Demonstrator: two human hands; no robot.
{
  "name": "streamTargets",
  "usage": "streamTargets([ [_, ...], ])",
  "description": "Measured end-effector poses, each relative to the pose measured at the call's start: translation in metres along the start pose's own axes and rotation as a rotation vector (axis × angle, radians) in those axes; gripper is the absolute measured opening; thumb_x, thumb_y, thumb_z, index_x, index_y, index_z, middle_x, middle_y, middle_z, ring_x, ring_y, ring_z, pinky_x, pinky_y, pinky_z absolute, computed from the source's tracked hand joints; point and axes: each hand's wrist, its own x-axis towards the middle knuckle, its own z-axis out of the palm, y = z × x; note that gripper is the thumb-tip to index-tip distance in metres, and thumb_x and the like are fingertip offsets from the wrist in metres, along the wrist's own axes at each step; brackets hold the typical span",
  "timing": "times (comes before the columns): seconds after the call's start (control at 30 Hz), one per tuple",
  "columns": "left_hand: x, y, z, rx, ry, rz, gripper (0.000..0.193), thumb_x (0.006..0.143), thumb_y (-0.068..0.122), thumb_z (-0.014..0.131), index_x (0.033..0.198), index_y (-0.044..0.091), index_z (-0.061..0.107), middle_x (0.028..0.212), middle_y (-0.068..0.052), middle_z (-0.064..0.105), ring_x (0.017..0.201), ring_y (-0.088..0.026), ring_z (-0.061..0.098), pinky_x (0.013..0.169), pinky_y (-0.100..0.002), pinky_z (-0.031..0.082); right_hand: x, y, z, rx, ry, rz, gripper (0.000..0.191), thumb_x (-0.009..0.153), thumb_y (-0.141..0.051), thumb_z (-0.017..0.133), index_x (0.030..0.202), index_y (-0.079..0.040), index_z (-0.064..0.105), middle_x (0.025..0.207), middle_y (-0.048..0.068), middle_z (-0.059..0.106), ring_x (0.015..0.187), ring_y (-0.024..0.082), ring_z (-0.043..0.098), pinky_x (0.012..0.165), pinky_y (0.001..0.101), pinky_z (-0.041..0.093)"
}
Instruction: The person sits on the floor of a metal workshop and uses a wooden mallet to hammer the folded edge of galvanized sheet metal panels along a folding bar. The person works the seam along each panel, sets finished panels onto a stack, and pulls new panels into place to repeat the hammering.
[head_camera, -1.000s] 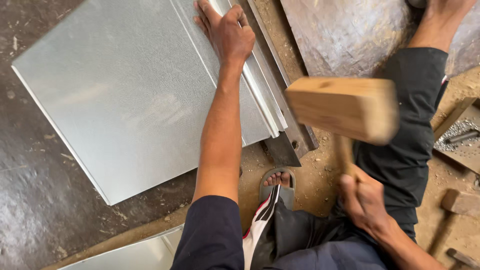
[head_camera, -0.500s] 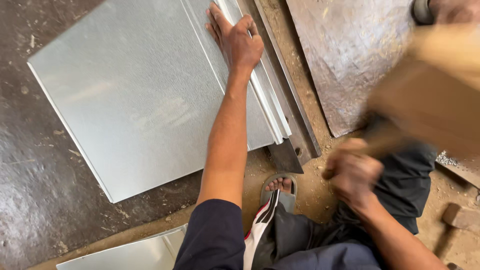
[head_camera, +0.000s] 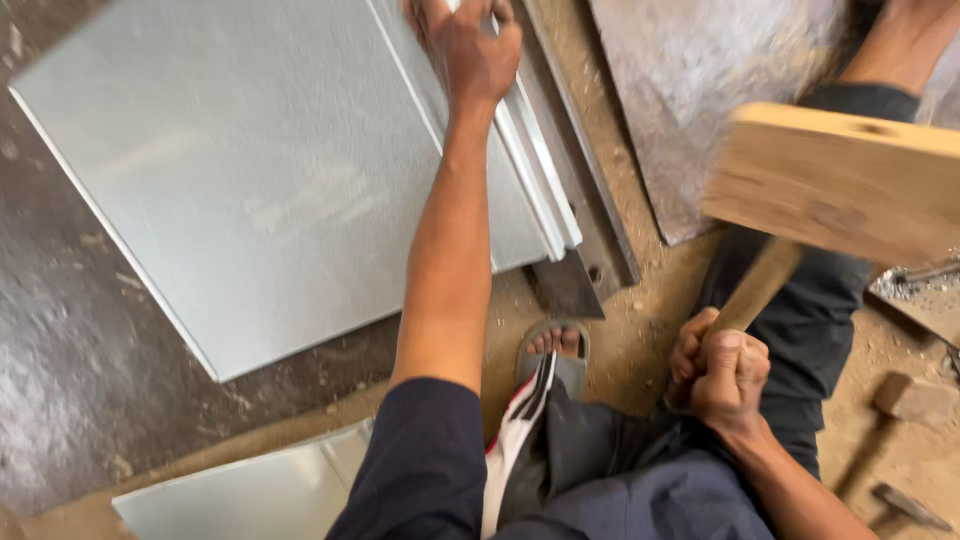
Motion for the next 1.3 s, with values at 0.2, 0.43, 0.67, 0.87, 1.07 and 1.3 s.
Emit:
streamTargets([
  [0.2, -0.001, -0.008, 0.007, -0.006, 0.012, 0.042, 0.013, 0.067, 0.008, 0.075, 0.071, 0.018, 0.067, 0.147, -0.032, 0.036, 0.145, -0.048, 0.026, 0.124, -0.059, 0.010, -0.005, -0.022, 0.004, 0.092, -0.068, 0.020, 0.048, 0.110, -0.033, 0.042, 0.076, -0.002, 0.055, 0.061, 0.003, 0.051, 0.048, 0.010, 0.044, 0.042, 0.0246, 0.036],
  [0.43, -0.006, 0.003, -0.003, -0.041, 0.087, 0.173, 0.013, 0.069, 0.009, 0.076, 0.075, 0.016, 0.067, 0.158, -0.034, 0.023, 0.151, -0.050, 0.019, 0.129, -0.059, 0.006, -0.006, 0.001, -0.003, 0.065, 0.039, 0.421, 0.041, 0.104, -0.027, 0.045, 0.077, 0.000, 0.061, 0.058, 0.011, 0.053, 0.044, 0.018, 0.047, 0.039, 0.0320, 0.038],
  [0.67, -0.014, 0.003, -0.012, 0.123, -0.022, 0.087, 0.032, 0.067, 0.011, 0.076, 0.095, 0.025, 0.070, 0.162, -0.032, 0.019, 0.154, -0.050, 0.013, 0.129, -0.062, 0.008, -0.001, 0.046, -0.018, -0.298, -0.128, 0.157, 0.050, 0.109, -0.031, 0.045, 0.070, -0.002, 0.051, 0.057, 0.005, 0.044, 0.052, 0.015, 0.039, 0.045, 0.0332, 0.035],
  [0.87, 0.035, 0.014, 0.010, 0.262, -0.029, -0.080, 0.073, 0.065, 0.021, 0.084, 0.133, 0.026, 0.058, 0.155, -0.037, 0.015, 0.146, -0.055, 0.010, 0.117, -0.070, 0.005, 0.037, 0.101, -0.026, -0.418, -0.196, 0.230, 0.058, 0.103, -0.041, 0.050, 0.061, -0.001, 0.052, 0.051, 0.003, 0.043, 0.049, 0.012, 0.039, 0.042, 0.0353, 0.034],
  [1.07, 0.026, 0.064, -0.033, 0.208, -0.113, -0.147, 0.018, 0.070, -0.003, 0.072, 0.079, 0.013, 0.072, 0.163, -0.035, 0.012, 0.153, -0.053, 0.008, 0.125, -0.063, -0.003, 0.105, 0.056, -0.002, -0.254, -0.176, 0.404, 0.064, 0.102, -0.047, 0.048, 0.063, 0.003, 0.055, 0.049, 0.007, 0.048, 0.041, 0.019, 0.047, 0.039, 0.0376, 0.038],
  [1.3, 0.013, 0.069, -0.045, 0.181, -0.170, -0.164, 0.014, 0.071, -0.005, 0.071, 0.073, 0.008, 0.070, 0.163, -0.038, 0.009, 0.153, -0.053, 0.004, 0.125, -0.058, -0.006, 0.214, -0.041, 0.069, -0.414, -0.129, 0.147, 0.059, 0.102, -0.047, 0.044, 0.076, 0.001, 0.066, 0.051, 0.007, 0.052, 0.044, 0.018, 0.051, 0.041, 0.0385, 0.042],
])
